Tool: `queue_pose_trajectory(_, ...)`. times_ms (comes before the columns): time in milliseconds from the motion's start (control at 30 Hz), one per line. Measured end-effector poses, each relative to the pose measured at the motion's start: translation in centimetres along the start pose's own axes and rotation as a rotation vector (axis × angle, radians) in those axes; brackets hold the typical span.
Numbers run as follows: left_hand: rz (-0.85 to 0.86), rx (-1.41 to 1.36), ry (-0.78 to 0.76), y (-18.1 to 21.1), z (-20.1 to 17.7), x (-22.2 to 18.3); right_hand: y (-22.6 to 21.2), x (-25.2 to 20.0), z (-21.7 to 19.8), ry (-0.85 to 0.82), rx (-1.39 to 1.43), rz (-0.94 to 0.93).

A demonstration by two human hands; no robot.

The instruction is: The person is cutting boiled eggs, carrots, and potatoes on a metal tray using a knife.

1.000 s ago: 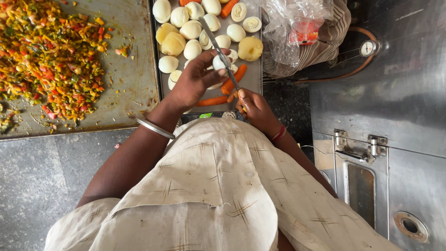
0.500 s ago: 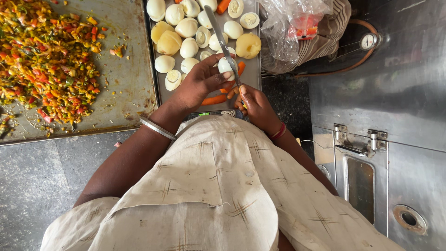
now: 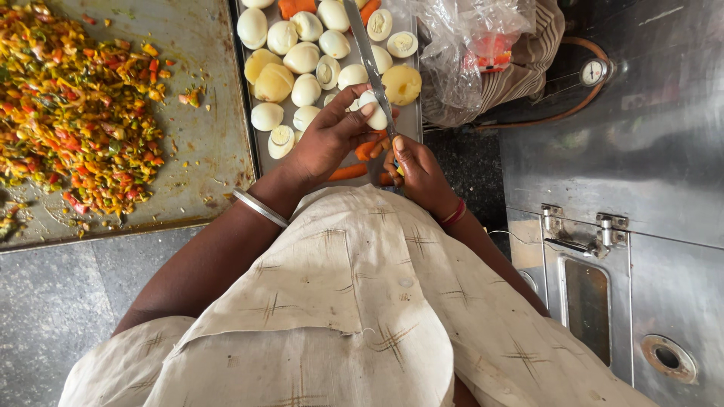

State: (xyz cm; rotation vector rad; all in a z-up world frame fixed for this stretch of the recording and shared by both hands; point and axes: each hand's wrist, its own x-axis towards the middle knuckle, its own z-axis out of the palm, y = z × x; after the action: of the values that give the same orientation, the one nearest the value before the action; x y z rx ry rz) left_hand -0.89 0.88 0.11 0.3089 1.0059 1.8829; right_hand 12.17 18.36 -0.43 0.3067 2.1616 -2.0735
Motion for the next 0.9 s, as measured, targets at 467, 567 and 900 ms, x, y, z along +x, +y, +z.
queue_pose_trajectory(467, 0.014, 0.039, -0.086, 1.6, -0.5, 0.5, -0.8, 1.0, 0.3, -0.053, 0.043, 0.05)
queue_pose_trajectory(567, 0.011, 0.046, -0.103, 1.3, -0.5, 0.2, -1.1, 0.6, 0.3, -0.07, -0.035, 0.022)
queue_pose_trajectory(900, 0.066, 0.198, 0.034, -0.1, 0.9, -0.9, 0.4, -0.1, 0.3, -0.072, 0.038, 0.11)
